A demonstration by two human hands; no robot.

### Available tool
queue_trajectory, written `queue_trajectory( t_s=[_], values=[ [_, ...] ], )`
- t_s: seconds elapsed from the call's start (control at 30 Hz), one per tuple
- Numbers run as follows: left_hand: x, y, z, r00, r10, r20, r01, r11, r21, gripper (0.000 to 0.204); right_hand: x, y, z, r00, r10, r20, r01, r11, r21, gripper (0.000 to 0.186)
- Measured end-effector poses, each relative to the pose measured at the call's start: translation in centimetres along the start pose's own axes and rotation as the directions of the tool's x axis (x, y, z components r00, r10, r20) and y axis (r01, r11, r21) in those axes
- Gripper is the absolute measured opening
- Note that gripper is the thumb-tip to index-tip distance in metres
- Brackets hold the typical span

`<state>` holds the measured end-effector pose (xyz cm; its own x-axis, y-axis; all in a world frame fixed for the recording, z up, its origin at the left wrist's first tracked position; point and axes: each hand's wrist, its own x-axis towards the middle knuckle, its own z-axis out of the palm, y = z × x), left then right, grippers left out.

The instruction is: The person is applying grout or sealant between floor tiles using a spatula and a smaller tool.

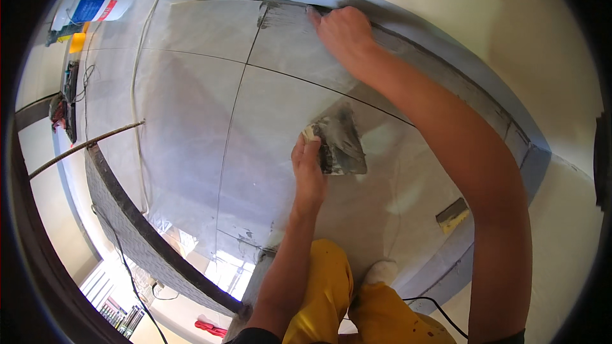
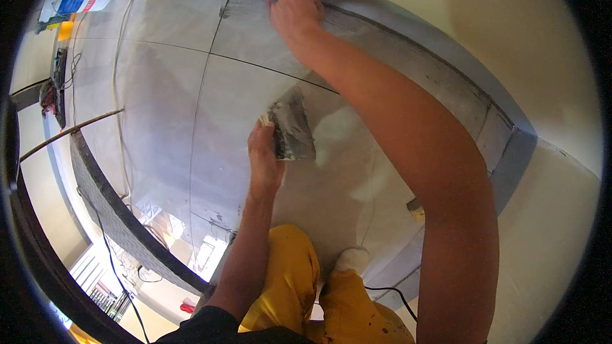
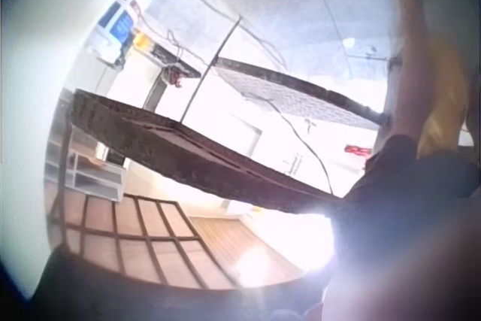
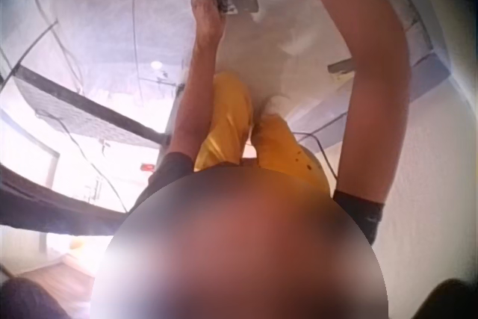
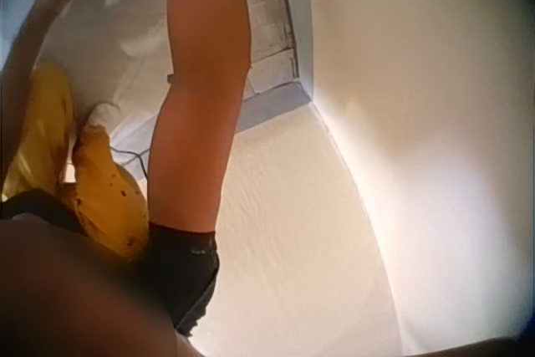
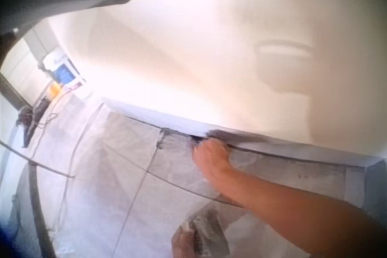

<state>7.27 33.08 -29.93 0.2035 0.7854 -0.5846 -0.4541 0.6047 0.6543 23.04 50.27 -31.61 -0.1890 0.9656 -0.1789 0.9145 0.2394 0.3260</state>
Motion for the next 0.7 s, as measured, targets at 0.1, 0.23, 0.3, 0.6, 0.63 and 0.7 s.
queue_trajectory(
  t_s=[0.1,0.23,0.3,0.6,0.63,0.7],
  values=[
    [0.0,0.1,-0.2,0.999,-0.004,-0.037,0.006,0.999,0.033,0.026,-0.1,0.3,-0.5,0.986,0.083,0.145,-0.085,0.996,0.007,0.061],
    [-0.1,0.2,0.4,0.998,-0.045,-0.048,0.045,0.999,-0.005,0.026,-3.0,2.8,2.0,0.991,0.005,0.131,-0.002,1.0,-0.024,0.066],
    [-0.2,0.3,0.7,0.997,-0.053,-0.053,0.053,0.999,0.001,0.026,-4.9,4.4,3.0,0.989,0.044,0.138,-0.044,0.999,0.002,0.068],
    [-0.2,0.2,-0.1,0.999,-0.038,-0.018,0.039,0.998,0.055,0.027,-14.6,8.8,3.1,0.99,0.05,0.128,-0.041,0.997,-0.068,0.066],
    [0.0,-0.3,-0.2,0.999,-0.042,0.002,0.042,0.998,0.056,0.027,-16.0,9.6,3.8,0.994,0.067,0.085,-0.06,0.994,-0.088,0.056],
    [0.6,-2.0,-0.4,0.998,-0.067,0.011,0.067,0.997,0.041,0.026,-19.3,11.5,3.7,0.989,0.125,0.085,-0.112,0.983,-0.146,0.047]
  ],
)
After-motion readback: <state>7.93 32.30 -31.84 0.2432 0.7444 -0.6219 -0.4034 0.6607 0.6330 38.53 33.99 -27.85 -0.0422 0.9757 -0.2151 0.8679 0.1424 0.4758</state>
